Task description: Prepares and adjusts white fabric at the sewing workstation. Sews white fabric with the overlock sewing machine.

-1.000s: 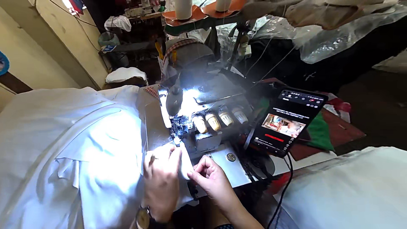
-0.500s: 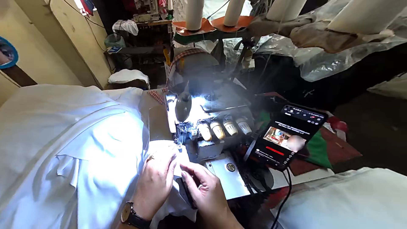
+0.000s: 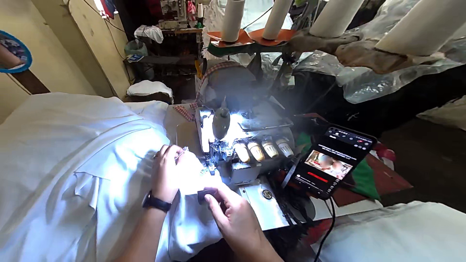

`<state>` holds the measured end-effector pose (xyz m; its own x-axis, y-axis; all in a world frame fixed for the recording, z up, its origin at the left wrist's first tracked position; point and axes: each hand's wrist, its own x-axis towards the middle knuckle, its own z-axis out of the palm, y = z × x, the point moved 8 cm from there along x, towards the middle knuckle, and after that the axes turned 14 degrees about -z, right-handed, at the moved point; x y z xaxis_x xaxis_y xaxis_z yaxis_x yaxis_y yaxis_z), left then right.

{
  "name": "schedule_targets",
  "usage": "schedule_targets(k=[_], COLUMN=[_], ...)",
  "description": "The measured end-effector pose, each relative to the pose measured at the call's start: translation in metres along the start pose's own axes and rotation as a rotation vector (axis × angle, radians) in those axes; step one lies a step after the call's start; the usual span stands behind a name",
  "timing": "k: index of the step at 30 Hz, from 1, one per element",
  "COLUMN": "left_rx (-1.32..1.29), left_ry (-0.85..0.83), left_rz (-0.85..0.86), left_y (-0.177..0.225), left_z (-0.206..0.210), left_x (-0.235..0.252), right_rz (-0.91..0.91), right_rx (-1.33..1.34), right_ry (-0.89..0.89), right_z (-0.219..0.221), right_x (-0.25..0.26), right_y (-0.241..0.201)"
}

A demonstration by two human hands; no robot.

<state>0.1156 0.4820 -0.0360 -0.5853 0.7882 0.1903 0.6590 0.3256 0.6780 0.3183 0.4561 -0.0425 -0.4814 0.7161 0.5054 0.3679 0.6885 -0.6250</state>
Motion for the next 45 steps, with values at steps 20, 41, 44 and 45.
schedule_targets(k=[20, 41, 44, 45], left_rx=[-0.246, 0.247, 0.129, 0.114], left_ry=[0.079, -0.215, 0.058, 0.141], left_rz=[0.21, 0.208, 0.38, 0.46], left_y=[0.043, 0.04, 0.037, 0.032], left_z=[-0.018, 0.032, -0.018, -0.034], left_x=[-0.07, 0.048, 0.0, -0.027], right_rz=[-0.235, -0.154, -0.149, -0.148], right_rx=[-0.253, -0.258, -0.248, -0.247], right_ry=[0.099, 0.134, 0.129, 0.124], right_z=[-0.046, -0.023, -0.023, -0.023], right_x=[-0.008, -0.06, -0.06, -0.061], right_y=[0.02, 0.097, 0.098, 0.098])
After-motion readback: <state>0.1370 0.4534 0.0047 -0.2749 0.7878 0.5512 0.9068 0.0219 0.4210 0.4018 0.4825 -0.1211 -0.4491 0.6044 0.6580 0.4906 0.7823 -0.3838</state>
